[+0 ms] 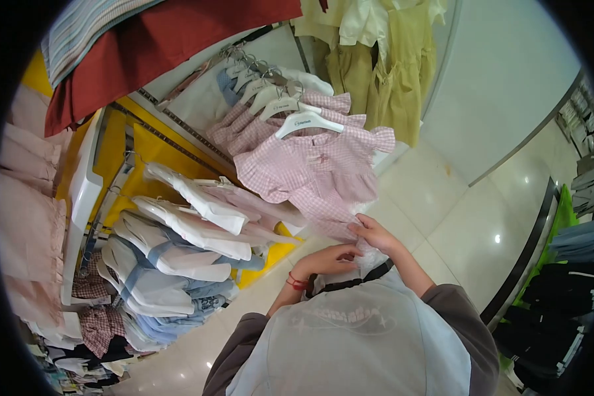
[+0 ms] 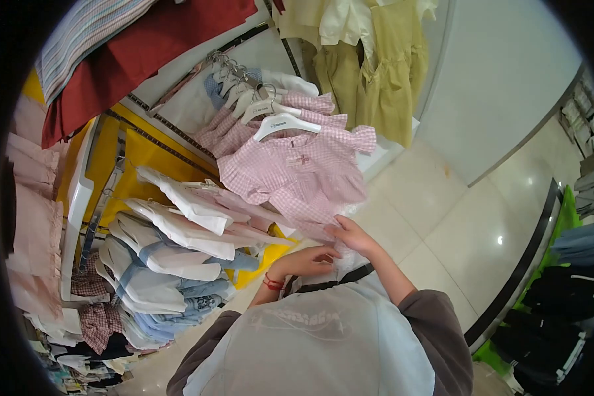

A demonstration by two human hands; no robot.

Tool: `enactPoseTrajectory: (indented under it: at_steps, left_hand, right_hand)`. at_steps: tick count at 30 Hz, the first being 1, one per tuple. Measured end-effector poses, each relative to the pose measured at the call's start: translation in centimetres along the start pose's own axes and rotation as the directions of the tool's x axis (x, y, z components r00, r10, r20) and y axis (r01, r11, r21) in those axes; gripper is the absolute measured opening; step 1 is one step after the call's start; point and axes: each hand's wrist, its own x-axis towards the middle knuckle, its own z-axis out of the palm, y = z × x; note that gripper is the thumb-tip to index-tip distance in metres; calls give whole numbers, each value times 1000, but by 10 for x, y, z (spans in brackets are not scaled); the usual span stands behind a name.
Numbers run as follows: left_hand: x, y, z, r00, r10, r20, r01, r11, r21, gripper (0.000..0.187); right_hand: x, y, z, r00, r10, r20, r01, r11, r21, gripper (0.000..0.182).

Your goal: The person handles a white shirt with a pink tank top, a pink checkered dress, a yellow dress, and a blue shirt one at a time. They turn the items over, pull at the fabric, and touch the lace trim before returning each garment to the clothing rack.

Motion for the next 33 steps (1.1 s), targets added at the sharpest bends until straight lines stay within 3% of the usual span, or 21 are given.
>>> enactPoseTrajectory:
  at_steps: [3, 5, 6, 8, 9, 12, 15, 18, 19, 22, 25, 27, 31, 33]
  left_hand:
    - [-8, -38, -15, 971, -154, -184, 129, 981, -145, 41]
    - [-14, -46, -24, 880, -290, -376, 220, 951, -217, 44]
    - [-15, -41, -22, 833, -329, -444, 177, 920, -350, 46]
    - [-14, -28, -22, 718, -430, -548, 46, 814, -579, 50]
    - [-11, -26, -24, 706, -440, -555, 20, 796, -605, 54]
    - [7, -47, -29, 631, -320, -707, -90, 875, -476, 54]
    - [12, -65, -34, 607, -358, -709, 117, 923, -366, 55]
    - [22, -104, -23, 545, -272, -793, 132, 962, -240, 53]
    - [33, -143, -16, 377, -207, -903, 115, 978, -176, 52]
    - [26, -85, -24, 471, -514, -717, 161, 849, -503, 52]
    - [28, -71, -35, 462, -400, -791, -30, 885, -465, 42]
    - [29, -95, -48, 391, -323, -862, -119, 911, -395, 43]
    - [13, -125, -74, 234, -333, -913, -234, 892, -386, 45]
    - [6, -128, -79, 264, -316, -912, -249, 891, -380, 47]
  right_hand:
    - [-8, -2, -9, 1000, 24, 15, -24, 1000, 6, 33]
    - [-7, 13, -8, 995, 43, 85, -38, 998, -50, 32]
    - [-9, 12, -4, 991, 55, 120, -46, 996, -76, 31]
    - [-14, 8, 3, 973, 115, 201, -33, 927, -373, 32]
    - [-15, 3, 6, 961, 150, 232, -12, 861, -509, 32]
    - [-19, 27, 3, 979, 1, 205, 110, 841, -529, 31]
    - [-17, 45, -16, 996, 88, 14, -69, 858, -509, 29]
    - [-17, 66, -33, 998, 10, -57, -36, 886, -463, 25]
    - [-19, 66, -33, 996, -47, -70, 8, 876, -481, 23]
    - [-24, 48, -29, 971, -206, -118, 107, 824, -556, 21]
    - [-25, 30, -23, 945, -283, -165, 124, 774, -621, 22]
    - [-25, 26, -23, 935, -295, -194, 121, 783, -610, 23]
    - [-33, 37, -35, 949, -160, -271, -56, 762, -645, 28]
    - [-36, 39, -37, 949, -109, -295, -116, 751, -650, 31]
